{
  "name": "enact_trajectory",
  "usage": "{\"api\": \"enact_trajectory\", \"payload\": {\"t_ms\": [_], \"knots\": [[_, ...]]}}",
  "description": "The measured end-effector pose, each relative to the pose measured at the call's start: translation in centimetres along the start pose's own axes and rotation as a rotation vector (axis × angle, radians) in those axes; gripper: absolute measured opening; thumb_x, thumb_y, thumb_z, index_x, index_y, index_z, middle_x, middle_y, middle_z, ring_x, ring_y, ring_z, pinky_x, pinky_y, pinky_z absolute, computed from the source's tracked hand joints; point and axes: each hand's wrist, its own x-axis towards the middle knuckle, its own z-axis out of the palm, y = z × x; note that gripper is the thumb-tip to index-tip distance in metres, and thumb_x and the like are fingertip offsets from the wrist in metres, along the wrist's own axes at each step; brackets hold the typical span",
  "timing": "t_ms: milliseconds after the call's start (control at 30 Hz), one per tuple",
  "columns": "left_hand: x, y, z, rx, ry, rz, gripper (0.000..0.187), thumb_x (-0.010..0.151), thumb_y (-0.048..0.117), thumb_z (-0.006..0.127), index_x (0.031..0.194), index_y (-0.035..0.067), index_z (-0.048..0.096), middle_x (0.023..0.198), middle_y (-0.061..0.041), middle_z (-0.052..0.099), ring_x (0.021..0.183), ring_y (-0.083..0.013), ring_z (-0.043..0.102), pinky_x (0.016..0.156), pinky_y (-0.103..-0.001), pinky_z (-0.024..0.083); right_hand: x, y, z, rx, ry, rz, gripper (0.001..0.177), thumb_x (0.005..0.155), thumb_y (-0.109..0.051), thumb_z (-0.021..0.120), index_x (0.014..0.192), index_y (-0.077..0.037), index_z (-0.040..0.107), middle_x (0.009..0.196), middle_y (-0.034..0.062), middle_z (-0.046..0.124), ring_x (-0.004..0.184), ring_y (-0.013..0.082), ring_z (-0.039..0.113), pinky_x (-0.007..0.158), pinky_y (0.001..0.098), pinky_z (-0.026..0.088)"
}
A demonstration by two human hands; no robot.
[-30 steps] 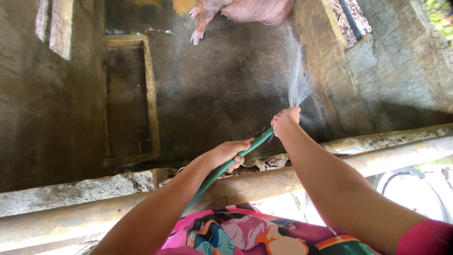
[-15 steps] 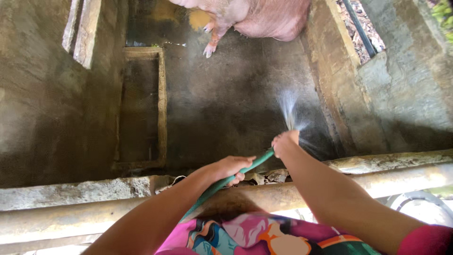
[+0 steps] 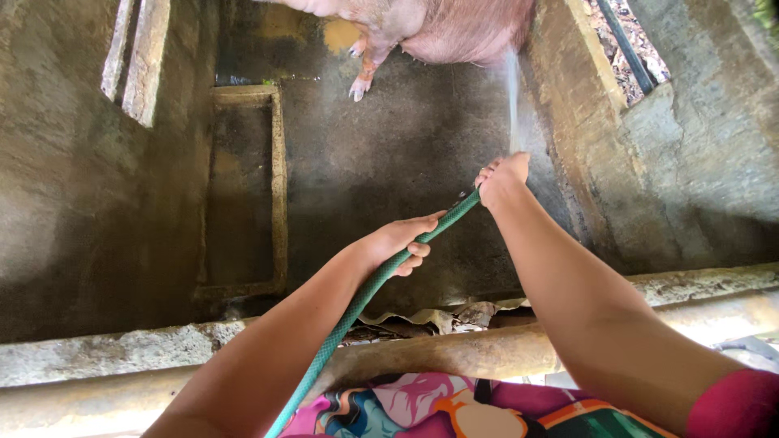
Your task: The person uses a green hose to spray water onto a pig inside a concrete pen. The person directs the water stream over the pig's body and the pen floor, then moves the hose away from the pen.
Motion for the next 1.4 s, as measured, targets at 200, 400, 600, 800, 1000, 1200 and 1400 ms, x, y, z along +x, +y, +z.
{"api": "enact_trajectory", "payload": {"t_ms": [200, 400, 600, 800, 1000, 1200, 1400], "knots": [[0.9, -1.1, 0.6, 0.022, 0.092, -0.117, 0.055, 0.108, 0.038, 0.038, 0.163, 0.03, 0.031, 0.054, 0.009, 0.033, 0.037, -0.0061, 0.031, 0.033, -0.024, 0.031, -0.8, 1.0, -2.6, 0.022, 0.166, 0.056, 0.058, 0.099, -0.055, 0.04, 0.06, -0.016, 0.024, 0.052, -0.0019, 0.023, 0.042, 0.015, 0.022, 0.045, 0.0309, 0.02], [1.1, -1.8, 0.4, -0.001, 0.048, -0.121, 0.057, 0.108, 0.041, 0.038, 0.163, 0.032, 0.027, 0.054, 0.008, 0.033, 0.037, -0.007, 0.033, 0.035, -0.024, 0.032, -1.0, 1.2, -3.2, 0.026, 0.173, 0.035, 0.054, 0.1, -0.048, 0.04, 0.06, -0.016, 0.024, 0.052, -0.003, 0.025, 0.043, 0.0138, 0.022, 0.046, 0.0296, 0.019], [1.1, -2.8, -0.3, -0.01, 0.015, -0.096, 0.059, 0.107, 0.044, 0.04, 0.163, 0.037, 0.026, 0.056, 0.008, 0.032, 0.038, -0.0073, 0.033, 0.036, -0.025, 0.031, -0.7, 1.8, -3.1, -0.015, 0.103, 0.041, 0.05, 0.099, -0.045, 0.041, 0.061, -0.018, 0.023, 0.053, -0.0037, 0.024, 0.043, 0.0134, 0.023, 0.045, 0.0292, 0.02], [0.1, -4.5, -0.9, -0.08, -0.011, -0.09, 0.058, 0.107, 0.047, 0.039, 0.163, 0.041, 0.025, 0.058, 0.009, 0.032, 0.042, -0.0063, 0.033, 0.039, -0.023, 0.03, -0.8, 3.8, -3.0, -0.05, 0.103, 0.059, 0.053, 0.099, -0.051, 0.039, 0.061, -0.018, 0.025, 0.054, -0.0033, 0.025, 0.043, 0.0133, 0.024, 0.045, 0.0288, 0.021], [0.1, -4.0, -1.1, -0.085, 0.036, -0.08, 0.057, 0.106, 0.047, 0.04, 0.162, 0.041, 0.028, 0.057, 0.008, 0.032, 0.041, -0.0064, 0.032, 0.039, -0.023, 0.029, -0.6, 3.7, -1.7, -0.064, 0.032, 0.048, 0.05, 0.1, -0.047, 0.037, 0.061, -0.018, 0.024, 0.053, -0.0036, 0.024, 0.042, 0.0134, 0.023, 0.045, 0.0295, 0.02], [-2.4, -5.1, -1.9, -0.164, 0.086, 0.024, 0.06, 0.107, 0.046, 0.043, 0.164, 0.036, 0.028, 0.06, 0.009, 0.035, 0.041, -0.0053, 0.031, 0.036, -0.023, 0.028, -0.9, 6.4, 0.4, -0.141, -0.022, 0.138, 0.05, 0.1, -0.047, 0.038, 0.06, -0.019, 0.027, 0.052, -0.0047, 0.025, 0.041, 0.0124, 0.025, 0.045, 0.0286, 0.022], [-7.1, -6.4, -4.2, -0.214, 0.175, 0.065, 0.062, 0.105, 0.046, 0.045, 0.163, 0.038, 0.026, 0.057, 0.007, 0.035, 0.04, -0.0079, 0.034, 0.035, -0.025, 0.032, -2.1, 12.4, 4.8, -0.248, -0.132, 0.241, 0.053, 0.098, -0.053, 0.036, 0.058, -0.019, 0.026, 0.05, -0.0038, 0.023, 0.04, 0.0138, 0.024, 0.044, 0.0299, 0.021]]}}
